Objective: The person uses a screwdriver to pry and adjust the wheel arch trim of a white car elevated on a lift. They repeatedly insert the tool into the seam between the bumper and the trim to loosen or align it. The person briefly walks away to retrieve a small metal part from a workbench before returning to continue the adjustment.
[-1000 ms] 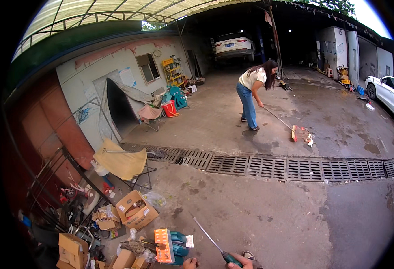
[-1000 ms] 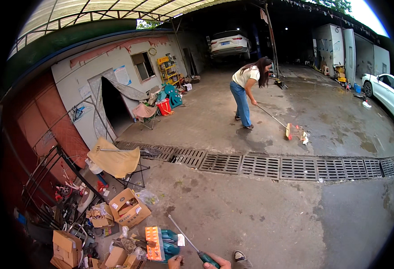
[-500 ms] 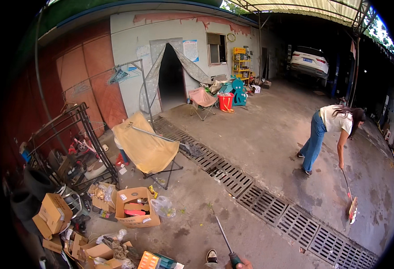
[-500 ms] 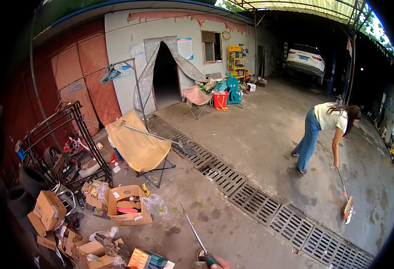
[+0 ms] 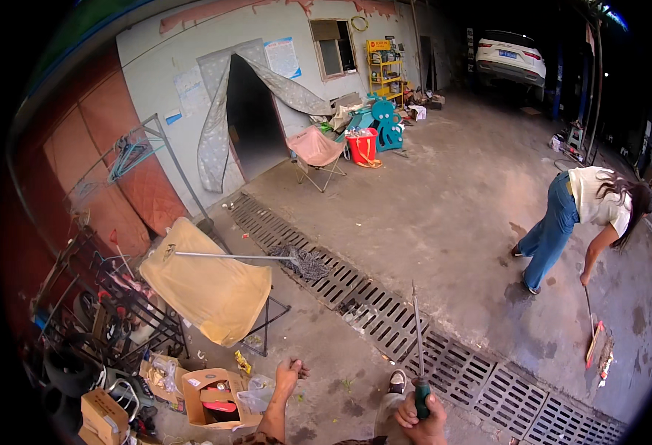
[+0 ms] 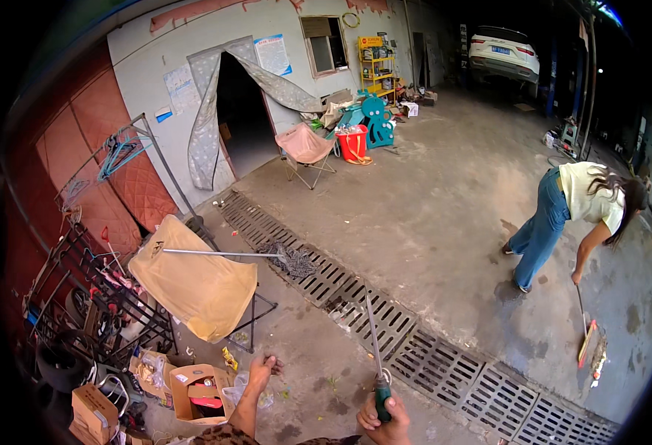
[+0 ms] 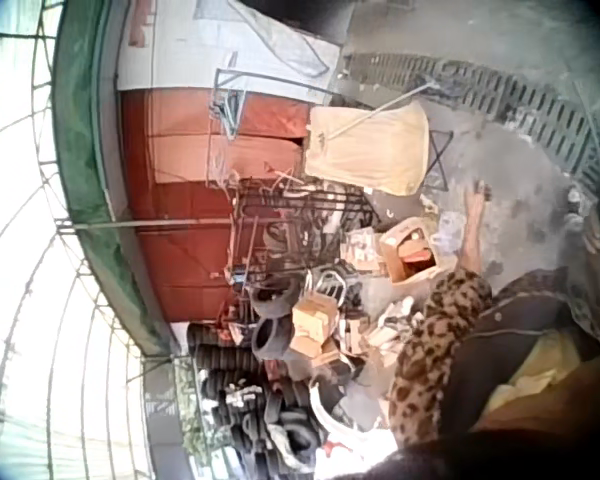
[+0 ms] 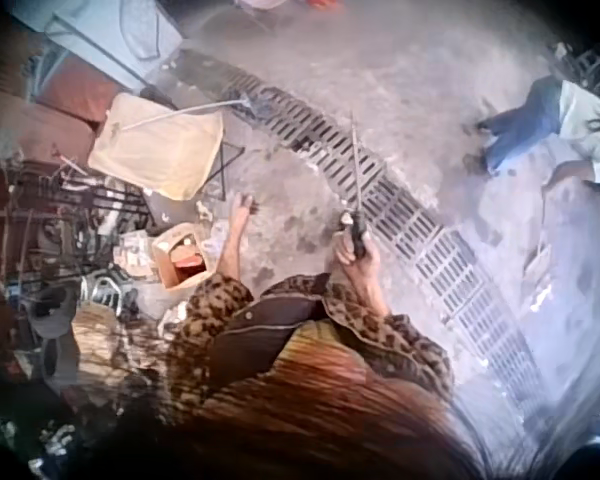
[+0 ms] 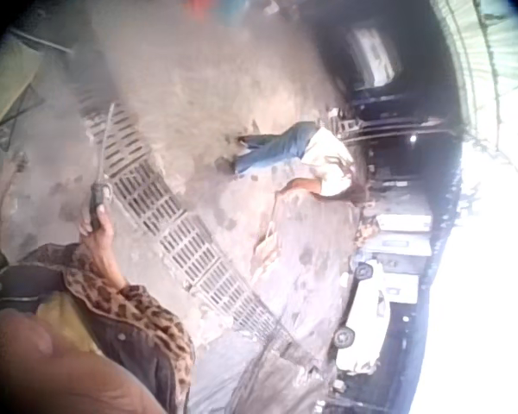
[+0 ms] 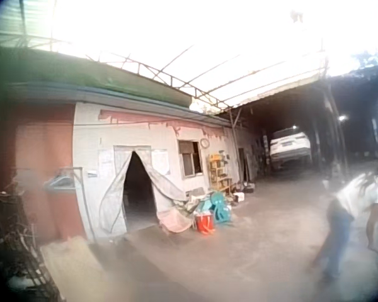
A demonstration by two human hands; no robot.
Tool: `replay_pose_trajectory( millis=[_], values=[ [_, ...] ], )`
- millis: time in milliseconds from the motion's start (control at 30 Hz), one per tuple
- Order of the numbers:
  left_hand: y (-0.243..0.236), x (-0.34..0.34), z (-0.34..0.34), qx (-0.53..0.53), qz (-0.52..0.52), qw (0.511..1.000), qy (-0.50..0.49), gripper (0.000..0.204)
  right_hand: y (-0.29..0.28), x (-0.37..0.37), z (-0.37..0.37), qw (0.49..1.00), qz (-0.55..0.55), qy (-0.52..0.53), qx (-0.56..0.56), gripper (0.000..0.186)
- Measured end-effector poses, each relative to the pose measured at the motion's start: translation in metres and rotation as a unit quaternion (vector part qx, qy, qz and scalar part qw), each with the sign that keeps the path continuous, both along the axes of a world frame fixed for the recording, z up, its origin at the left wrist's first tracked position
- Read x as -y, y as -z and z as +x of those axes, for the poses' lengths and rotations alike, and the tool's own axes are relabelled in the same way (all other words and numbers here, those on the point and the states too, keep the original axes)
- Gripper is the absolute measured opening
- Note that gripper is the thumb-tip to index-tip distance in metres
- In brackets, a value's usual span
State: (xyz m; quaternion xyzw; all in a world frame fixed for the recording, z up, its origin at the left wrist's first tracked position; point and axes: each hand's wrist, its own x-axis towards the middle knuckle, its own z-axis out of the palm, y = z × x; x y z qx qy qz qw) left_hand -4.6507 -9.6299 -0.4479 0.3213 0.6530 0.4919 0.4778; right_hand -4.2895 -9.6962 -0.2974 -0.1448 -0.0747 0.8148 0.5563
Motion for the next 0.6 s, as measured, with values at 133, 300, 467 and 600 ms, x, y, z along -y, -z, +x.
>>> replay_pose_trajectory(
  millis=[133, 300, 467, 600],
  values=[
    [0.070, -0.092, 0.001, -0.040, -0.062, 0.997, -0.015, 0.012, -0.009, -0.188, 0.013, 0.997, 0.062, -0.041, 0.016, 0.051],
    [0.118, -0.130, 0.027, 0.009, -0.317, 0.948, -0.032, 0.013, -0.006, -0.382, 0.034, 0.997, 0.053, -0.042, -0.039, 0.046],
    [0.128, -0.316, 0.045, 0.015, -0.419, 0.908, 0.004, 0.013, 0.015, -0.577, 0.064, 0.996, 0.052, 0.029, 0.067, 0.044],
    [0.174, -0.608, 0.026, -0.022, -0.380, 0.917, 0.121, 0.013, 0.022, -0.749, 0.080, 0.991, 0.075, 0.109, 0.034, 0.047]
  ],
)
